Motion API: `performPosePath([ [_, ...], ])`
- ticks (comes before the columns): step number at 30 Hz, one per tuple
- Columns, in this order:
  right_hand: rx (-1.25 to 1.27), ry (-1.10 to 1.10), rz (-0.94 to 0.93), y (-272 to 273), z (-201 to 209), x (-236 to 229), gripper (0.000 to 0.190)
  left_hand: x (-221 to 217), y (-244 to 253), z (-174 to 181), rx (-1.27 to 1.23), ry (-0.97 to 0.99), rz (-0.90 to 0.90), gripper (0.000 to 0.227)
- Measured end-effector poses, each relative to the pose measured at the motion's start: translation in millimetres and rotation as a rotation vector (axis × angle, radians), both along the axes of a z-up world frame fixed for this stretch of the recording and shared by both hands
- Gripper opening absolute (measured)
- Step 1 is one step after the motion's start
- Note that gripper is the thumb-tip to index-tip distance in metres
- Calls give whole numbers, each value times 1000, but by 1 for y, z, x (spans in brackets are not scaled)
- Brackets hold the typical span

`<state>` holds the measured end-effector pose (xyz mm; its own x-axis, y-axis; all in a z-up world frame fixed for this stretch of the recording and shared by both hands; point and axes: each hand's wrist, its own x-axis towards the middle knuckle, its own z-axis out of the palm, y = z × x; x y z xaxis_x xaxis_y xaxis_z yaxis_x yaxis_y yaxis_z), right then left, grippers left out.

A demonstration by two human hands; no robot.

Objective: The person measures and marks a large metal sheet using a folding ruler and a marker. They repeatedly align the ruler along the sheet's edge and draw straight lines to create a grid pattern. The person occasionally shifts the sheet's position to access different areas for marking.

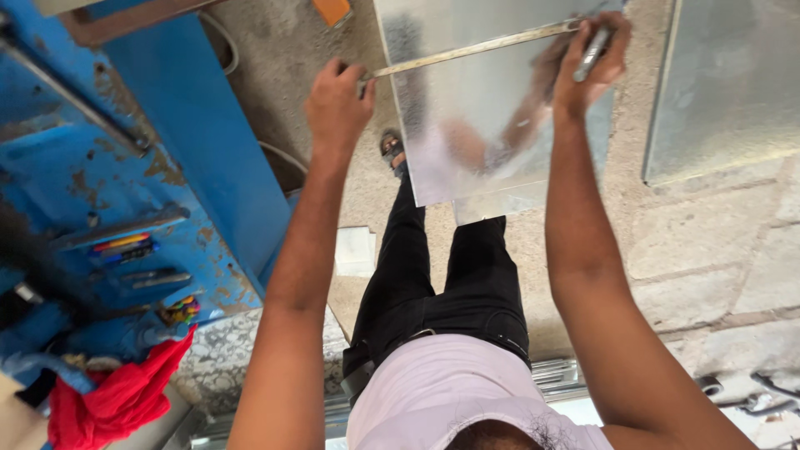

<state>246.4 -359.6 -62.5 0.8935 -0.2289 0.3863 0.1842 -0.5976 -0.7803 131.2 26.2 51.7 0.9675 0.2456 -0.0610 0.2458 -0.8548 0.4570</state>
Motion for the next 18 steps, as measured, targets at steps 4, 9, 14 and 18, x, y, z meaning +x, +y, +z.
performPosePath([
  [4, 53, -95, 78, 6, 22, -8, 17, 8, -11, -12, 41, -22, -2, 20],
  [9, 51, -121, 85, 7, 23, 1, 15, 13, -10, -22, 47, -67, 9, 20],
  [14, 26, -110, 71, 2, 12, 3, 13, 15, -8, -25, 66, -59, 13, 33],
  [18, -2, -170, 108, 1, 7, 1, 17, 13, -16, -23, 136, -59, 47, 39],
])
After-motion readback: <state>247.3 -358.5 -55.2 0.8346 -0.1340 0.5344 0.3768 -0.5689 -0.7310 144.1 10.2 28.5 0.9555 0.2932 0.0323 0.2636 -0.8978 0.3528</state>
